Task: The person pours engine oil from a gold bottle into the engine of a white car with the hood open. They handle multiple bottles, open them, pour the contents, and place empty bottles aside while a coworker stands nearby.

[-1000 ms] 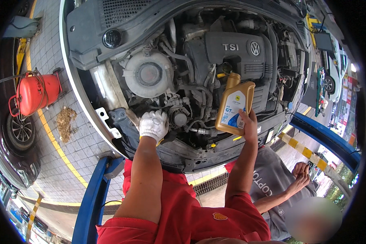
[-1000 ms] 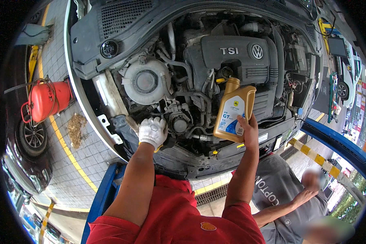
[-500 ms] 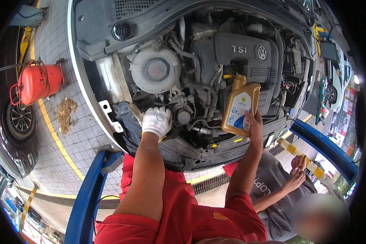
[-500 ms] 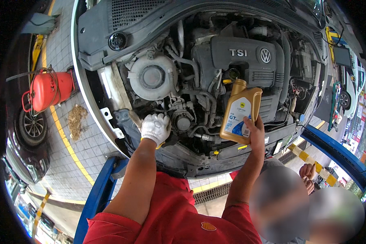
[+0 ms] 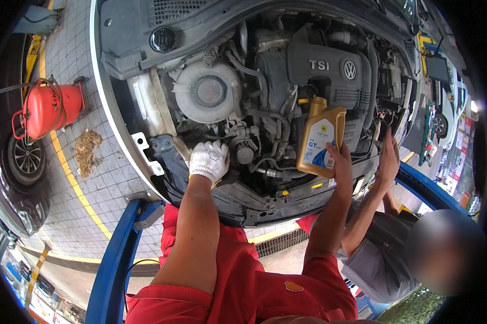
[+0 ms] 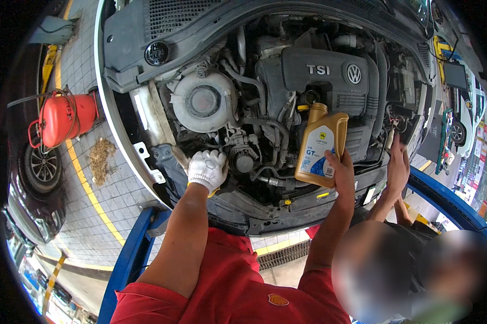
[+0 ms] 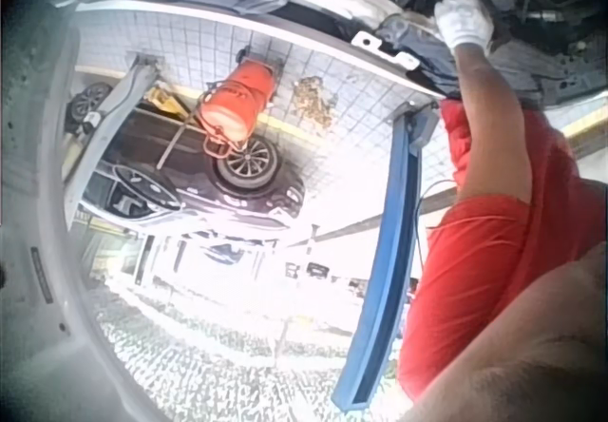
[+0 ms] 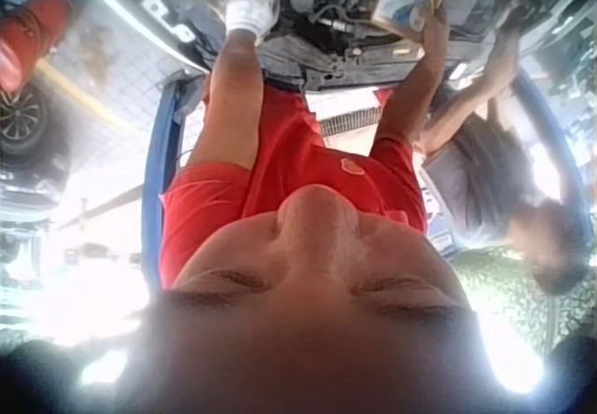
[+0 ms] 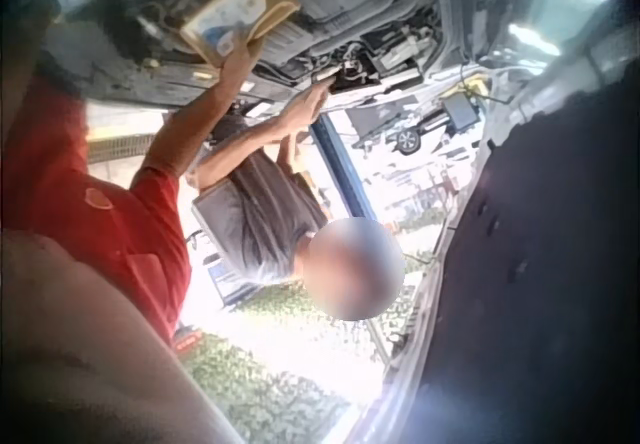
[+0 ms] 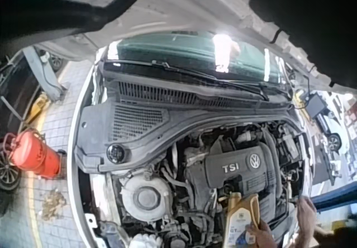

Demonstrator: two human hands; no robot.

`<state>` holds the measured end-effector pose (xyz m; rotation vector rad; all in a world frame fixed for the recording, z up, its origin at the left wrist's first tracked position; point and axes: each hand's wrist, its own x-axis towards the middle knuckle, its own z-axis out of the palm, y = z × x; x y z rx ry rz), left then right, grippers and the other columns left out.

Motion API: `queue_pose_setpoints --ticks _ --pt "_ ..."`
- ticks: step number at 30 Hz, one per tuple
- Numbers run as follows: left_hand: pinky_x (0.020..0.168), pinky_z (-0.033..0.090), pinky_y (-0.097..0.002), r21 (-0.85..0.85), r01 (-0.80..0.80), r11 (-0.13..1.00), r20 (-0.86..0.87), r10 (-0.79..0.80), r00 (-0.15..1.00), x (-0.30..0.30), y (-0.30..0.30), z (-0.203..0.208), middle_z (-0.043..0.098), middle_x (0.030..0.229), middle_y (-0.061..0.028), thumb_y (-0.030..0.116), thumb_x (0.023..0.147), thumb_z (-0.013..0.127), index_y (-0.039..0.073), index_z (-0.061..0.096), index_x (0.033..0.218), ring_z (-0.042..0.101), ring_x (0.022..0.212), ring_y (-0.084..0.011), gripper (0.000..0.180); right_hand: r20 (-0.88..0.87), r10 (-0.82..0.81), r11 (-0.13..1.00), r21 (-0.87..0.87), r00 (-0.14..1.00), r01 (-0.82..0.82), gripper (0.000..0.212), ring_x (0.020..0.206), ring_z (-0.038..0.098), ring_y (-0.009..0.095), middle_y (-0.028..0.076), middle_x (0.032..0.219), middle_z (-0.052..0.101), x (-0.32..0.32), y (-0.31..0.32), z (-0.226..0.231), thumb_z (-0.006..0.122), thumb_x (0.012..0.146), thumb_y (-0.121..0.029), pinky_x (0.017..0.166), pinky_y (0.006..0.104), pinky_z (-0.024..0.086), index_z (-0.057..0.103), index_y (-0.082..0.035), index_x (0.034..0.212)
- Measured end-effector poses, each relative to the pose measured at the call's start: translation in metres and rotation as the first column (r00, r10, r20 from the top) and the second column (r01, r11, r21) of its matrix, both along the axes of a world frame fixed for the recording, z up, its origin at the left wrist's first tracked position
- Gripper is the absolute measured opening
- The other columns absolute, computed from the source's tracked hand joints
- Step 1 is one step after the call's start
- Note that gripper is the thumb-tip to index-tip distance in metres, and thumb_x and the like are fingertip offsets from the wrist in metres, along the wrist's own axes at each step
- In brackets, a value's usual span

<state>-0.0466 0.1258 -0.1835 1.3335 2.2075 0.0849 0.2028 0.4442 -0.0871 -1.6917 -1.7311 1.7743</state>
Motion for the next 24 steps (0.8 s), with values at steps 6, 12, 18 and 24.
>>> queue_pose_setpoints --ticks 6,12,18,24 --pt "0.081 0.057 -0.0457 0.001 0.012 1.000 -0.016 -0.012 1.000 0.000 -0.001 -0.001 0.074 0.099 -0.0112 0.036 0.094 0.067 0.012 0.073 0.100 0.074 0.093 -0.0295 0.025 0.078 0.020 0.999 0.041 0.997 -0.023 0.056 0.100 0.067 0.013 0.006 0.116 0.073 -0.005 0.006 0.004 0.083 0.094 -0.025 0.088 0.0296 0.051 0.063 -0.002 0.142" --pt "0.084 0.058 -0.0456 -0.013 0.003 1.000 0.019 -0.003 1.000 -0.001 0.000 0.000 0.074 0.101 -0.0114 0.037 0.093 0.069 0.012 0.074 0.102 0.074 0.097 -0.0301 0.027 0.099 0.092 0.993 0.062 0.991 -0.098 0.052 0.099 0.068 0.013 0.006 0.114 0.073 -0.013 0.011 0.009 0.082 0.096 -0.025 0.087 0.0289 0.052 0.064 -0.001 0.138" --pt "0.084 0.058 -0.0460 -0.021 -0.007 1.000 0.033 0.008 0.999 -0.001 0.000 0.001 0.075 0.102 -0.0115 0.037 0.092 0.070 0.012 0.075 0.102 0.074 0.098 -0.0300 0.028 0.191 0.192 0.970 0.114 0.963 -0.216 0.048 0.097 0.068 0.013 0.006 0.110 0.073 -0.020 0.021 0.015 0.082 0.096 -0.024 0.085 0.0308 0.054 0.065 0.001 0.134" --pt "0.083 0.058 -0.0464 -0.013 -0.004 1.000 0.035 0.004 0.999 -0.002 -0.001 -0.001 0.075 0.102 -0.0115 0.036 0.094 0.067 0.012 0.074 0.102 0.074 0.098 -0.0300 0.027 0.323 0.290 0.921 0.163 0.901 -0.354 0.054 0.099 0.069 0.016 0.010 0.112 0.074 -0.034 0.031 0.032 0.084 0.093 -0.027 0.087 0.0329 0.055 0.063 0.003 0.133"
